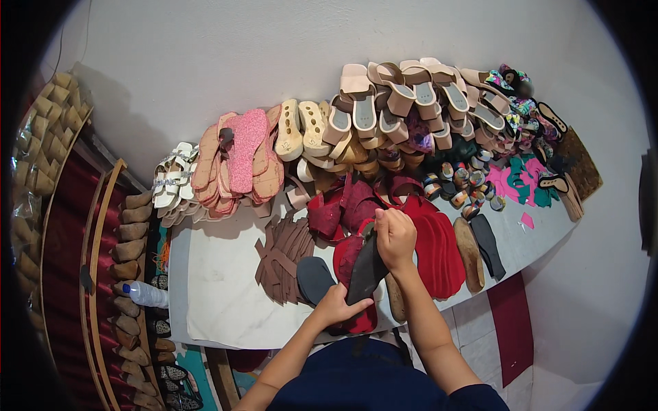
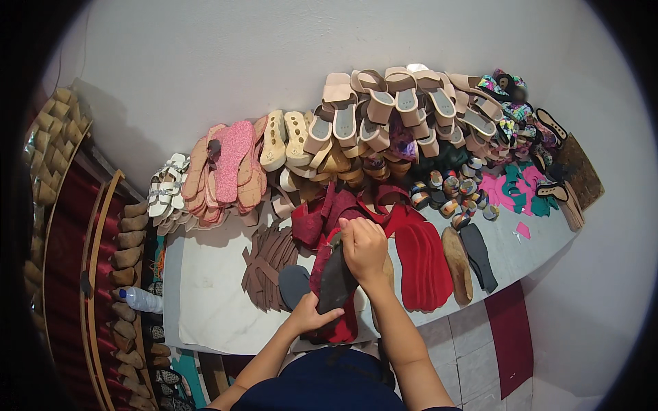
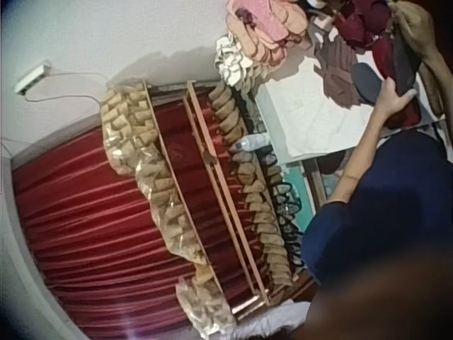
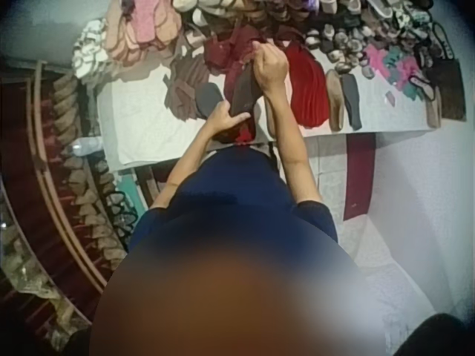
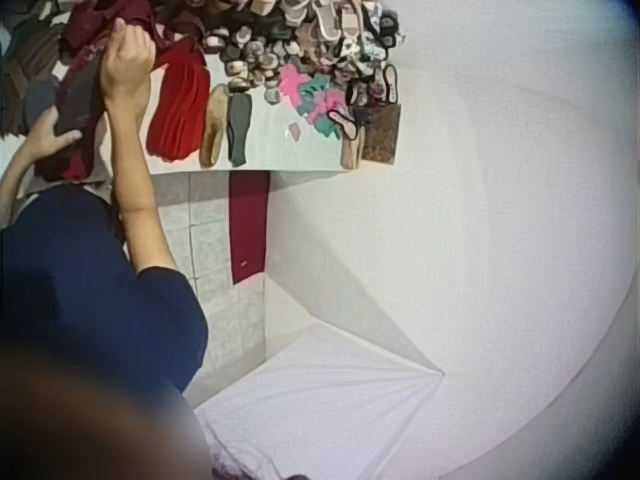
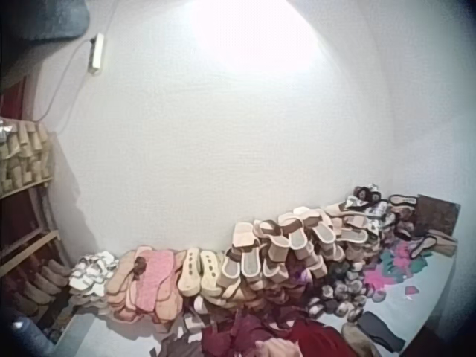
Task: Assembling a red sandal by fitting the upper material over a wooden shoe last and attaching the sole component.
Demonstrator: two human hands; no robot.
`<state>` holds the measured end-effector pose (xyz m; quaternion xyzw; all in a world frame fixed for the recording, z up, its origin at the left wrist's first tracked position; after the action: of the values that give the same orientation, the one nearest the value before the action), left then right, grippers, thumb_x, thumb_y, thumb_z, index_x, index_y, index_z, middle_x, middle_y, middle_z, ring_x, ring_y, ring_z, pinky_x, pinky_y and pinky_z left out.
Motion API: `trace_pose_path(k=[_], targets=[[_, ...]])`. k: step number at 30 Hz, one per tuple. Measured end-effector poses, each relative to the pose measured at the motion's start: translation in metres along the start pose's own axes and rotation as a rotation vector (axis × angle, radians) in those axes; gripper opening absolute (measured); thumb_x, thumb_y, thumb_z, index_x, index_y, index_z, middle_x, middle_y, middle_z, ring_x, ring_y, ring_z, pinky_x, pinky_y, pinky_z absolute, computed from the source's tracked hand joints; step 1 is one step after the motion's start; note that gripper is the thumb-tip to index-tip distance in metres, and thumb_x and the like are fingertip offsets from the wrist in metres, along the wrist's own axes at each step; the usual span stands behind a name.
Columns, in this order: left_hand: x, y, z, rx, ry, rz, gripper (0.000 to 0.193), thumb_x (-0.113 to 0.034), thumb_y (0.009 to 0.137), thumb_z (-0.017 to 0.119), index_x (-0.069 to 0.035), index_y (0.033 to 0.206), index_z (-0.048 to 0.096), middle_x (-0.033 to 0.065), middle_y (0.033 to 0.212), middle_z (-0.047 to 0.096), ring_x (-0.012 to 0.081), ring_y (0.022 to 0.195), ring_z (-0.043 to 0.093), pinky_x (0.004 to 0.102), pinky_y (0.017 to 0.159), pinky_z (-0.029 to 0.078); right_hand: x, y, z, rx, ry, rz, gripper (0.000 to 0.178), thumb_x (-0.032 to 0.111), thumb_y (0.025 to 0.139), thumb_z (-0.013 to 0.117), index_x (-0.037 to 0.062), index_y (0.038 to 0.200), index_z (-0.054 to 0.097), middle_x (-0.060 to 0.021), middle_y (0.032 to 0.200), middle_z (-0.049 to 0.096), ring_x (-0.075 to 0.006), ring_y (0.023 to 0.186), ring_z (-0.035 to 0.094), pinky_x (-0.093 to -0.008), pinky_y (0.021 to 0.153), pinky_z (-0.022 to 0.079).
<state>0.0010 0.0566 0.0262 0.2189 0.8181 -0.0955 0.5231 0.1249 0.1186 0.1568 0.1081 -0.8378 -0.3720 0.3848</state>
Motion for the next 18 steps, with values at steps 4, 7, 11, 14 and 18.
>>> trace_pose_path(k=[4, 7, 11, 14, 18], targets=[[0.018, -0.002, 0.009, 0.068, -0.067, -0.090, 0.044, -0.023, 0.074, 0.065, 0.003, 0.103, 0.046, 0.0111, 0.081, 0.062, 0.0183, 0.074, 0.060, 0.0279, 0.068, 0.045, 0.005, 0.002, 0.003, -0.009, -0.017, -0.020, 0.027, 0.018, 0.083, 0.049, 0.0035, 0.061, 0.047, -0.0098, 0.055, 0.042, -0.0282, 0.054, 0.044, -0.0359, 0.054, 0.035], [0.022, -0.004, 0.013, 0.089, -0.133, -0.144, 0.038, -0.022, 0.075, 0.064, 0.003, 0.099, 0.048, 0.0096, 0.079, 0.062, 0.0152, 0.071, 0.060, 0.0261, 0.065, 0.045, 0.011, 0.007, -0.003, -0.082, -0.059, -0.030, 0.026, 0.020, 0.085, 0.047, 0.0029, 0.066, 0.051, -0.0109, 0.060, 0.048, -0.0292, 0.059, 0.048, -0.0370, 0.056, 0.038], [0.011, -0.003, 0.009, 0.097, -0.111, -0.131, 0.032, -0.025, 0.076, 0.063, 0.004, 0.087, 0.053, 0.0091, 0.071, 0.062, 0.0138, 0.064, 0.058, 0.0259, 0.058, 0.044, -0.007, 0.002, 0.006, -0.026, 0.070, 0.143, 0.035, 0.026, 0.087, 0.041, 0.0023, 0.065, 0.053, -0.0143, 0.061, 0.053, -0.0324, 0.059, 0.052, -0.0404, 0.054, 0.039], [0.000, -0.003, 0.002, 0.121, 0.043, -0.179, 0.034, -0.028, 0.075, 0.064, 0.004, 0.082, 0.055, 0.0092, 0.065, 0.059, 0.0142, 0.058, 0.056, 0.0265, 0.054, 0.043, -0.020, -0.004, 0.022, 0.209, -0.084, 0.277, 0.046, 0.031, 0.090, 0.033, 0.0021, 0.060, 0.054, -0.0180, 0.057, 0.053, -0.0362, 0.055, 0.053, -0.0439, 0.050, 0.039], [0.014, -0.004, 0.007, 0.127, 0.043, -0.198, 0.038, -0.030, 0.073, 0.066, 0.004, 0.086, 0.054, 0.0104, 0.062, 0.057, 0.0152, 0.056, 0.054, 0.0284, 0.052, 0.041, -0.021, -0.002, 0.021, 0.165, -0.078, 0.260, 0.052, 0.034, 0.090, 0.031, 0.0027, 0.055, 0.054, -0.0193, 0.050, 0.050, -0.0379, 0.050, 0.051, -0.0454, 0.048, 0.039]])
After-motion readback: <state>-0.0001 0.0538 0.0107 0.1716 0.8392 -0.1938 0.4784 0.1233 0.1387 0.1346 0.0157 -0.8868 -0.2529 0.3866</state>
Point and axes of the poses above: each hand's wrist, its own y-axis towards the middle knuckle, its own z-axis out of the palm, x = y × z, the point moved 9 cm from there along y, towards the middle knuckle
